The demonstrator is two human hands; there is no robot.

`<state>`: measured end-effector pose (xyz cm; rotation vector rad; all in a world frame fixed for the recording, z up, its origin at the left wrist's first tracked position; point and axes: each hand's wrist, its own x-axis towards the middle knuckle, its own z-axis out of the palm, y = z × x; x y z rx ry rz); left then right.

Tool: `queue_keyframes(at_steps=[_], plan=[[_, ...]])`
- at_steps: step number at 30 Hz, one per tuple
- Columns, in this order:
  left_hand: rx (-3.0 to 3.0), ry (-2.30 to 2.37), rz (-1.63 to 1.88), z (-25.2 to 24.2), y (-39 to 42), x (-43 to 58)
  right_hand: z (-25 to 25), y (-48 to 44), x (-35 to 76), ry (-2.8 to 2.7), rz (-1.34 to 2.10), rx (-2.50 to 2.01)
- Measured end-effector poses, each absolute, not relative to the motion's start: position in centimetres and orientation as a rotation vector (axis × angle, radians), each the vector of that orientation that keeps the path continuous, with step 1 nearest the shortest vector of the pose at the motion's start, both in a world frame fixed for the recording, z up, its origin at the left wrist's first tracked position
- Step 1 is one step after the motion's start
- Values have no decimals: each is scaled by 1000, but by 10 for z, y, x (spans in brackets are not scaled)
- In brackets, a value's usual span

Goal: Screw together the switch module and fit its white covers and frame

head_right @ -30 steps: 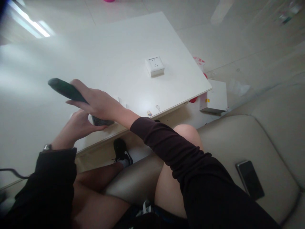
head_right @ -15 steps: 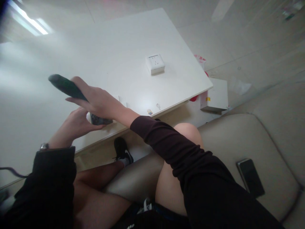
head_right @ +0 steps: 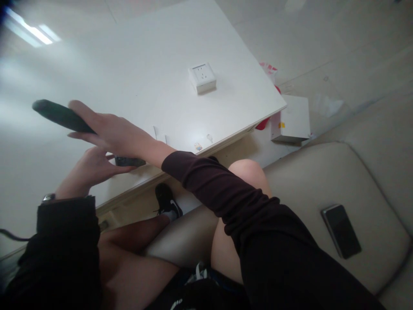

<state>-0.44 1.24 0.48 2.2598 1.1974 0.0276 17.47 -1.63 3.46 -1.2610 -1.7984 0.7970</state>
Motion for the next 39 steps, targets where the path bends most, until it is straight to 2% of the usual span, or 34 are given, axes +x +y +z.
queue_keyframes(at_steps=[6, 16, 29, 39], plan=[[2106, 1126, 122, -1, 14, -7, 33, -13, 172, -1819, 778, -1235], [1989, 1148, 61, 7, 9, -1, 29, -6, 163, -1850, 772, -1261], [2246, 1064, 20, 4, 8, -2, 37, -9, 165, -1900, 866, -1235], [2326, 1030, 63, 7, -2, 9, 33, -7, 173, -1914, 799, -1238]])
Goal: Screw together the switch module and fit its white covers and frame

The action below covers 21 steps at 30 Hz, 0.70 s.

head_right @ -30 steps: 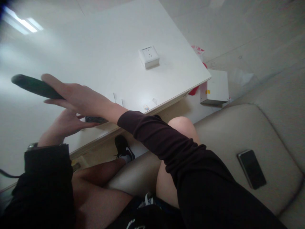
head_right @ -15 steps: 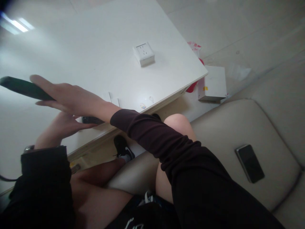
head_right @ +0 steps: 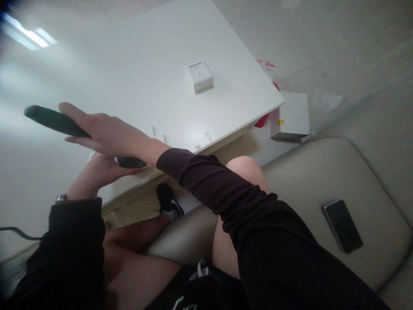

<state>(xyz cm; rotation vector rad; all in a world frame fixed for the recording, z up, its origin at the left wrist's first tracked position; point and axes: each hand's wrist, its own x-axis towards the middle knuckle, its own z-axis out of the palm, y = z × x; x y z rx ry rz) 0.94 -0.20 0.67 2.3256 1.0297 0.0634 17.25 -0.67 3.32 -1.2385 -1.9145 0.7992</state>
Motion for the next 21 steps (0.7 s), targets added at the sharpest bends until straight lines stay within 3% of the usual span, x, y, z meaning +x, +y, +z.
queue_keyframes(at_steps=[21], plan=[[2446, 1001, 151, -14, -6, 6, 22, -32, 203, -1579, 841, -1239]])
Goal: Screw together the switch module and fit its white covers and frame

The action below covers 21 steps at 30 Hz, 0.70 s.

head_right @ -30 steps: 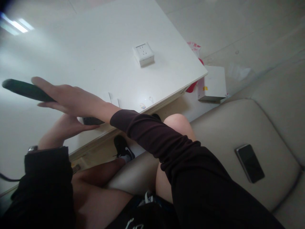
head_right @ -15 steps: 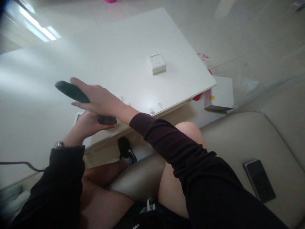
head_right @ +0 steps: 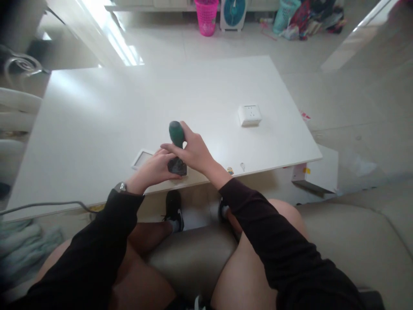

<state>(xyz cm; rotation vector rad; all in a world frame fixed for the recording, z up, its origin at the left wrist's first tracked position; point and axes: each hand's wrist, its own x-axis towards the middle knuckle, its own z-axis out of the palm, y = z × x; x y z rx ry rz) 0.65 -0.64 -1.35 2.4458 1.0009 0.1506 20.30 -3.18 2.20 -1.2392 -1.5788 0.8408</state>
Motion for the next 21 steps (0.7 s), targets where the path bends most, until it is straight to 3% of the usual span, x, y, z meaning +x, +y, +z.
queue_keyframes(at_steps=[21], plan=[[2452, 1012, 183, -15, -11, 12, 42, -41, 202, -1550, 890, -1173]])
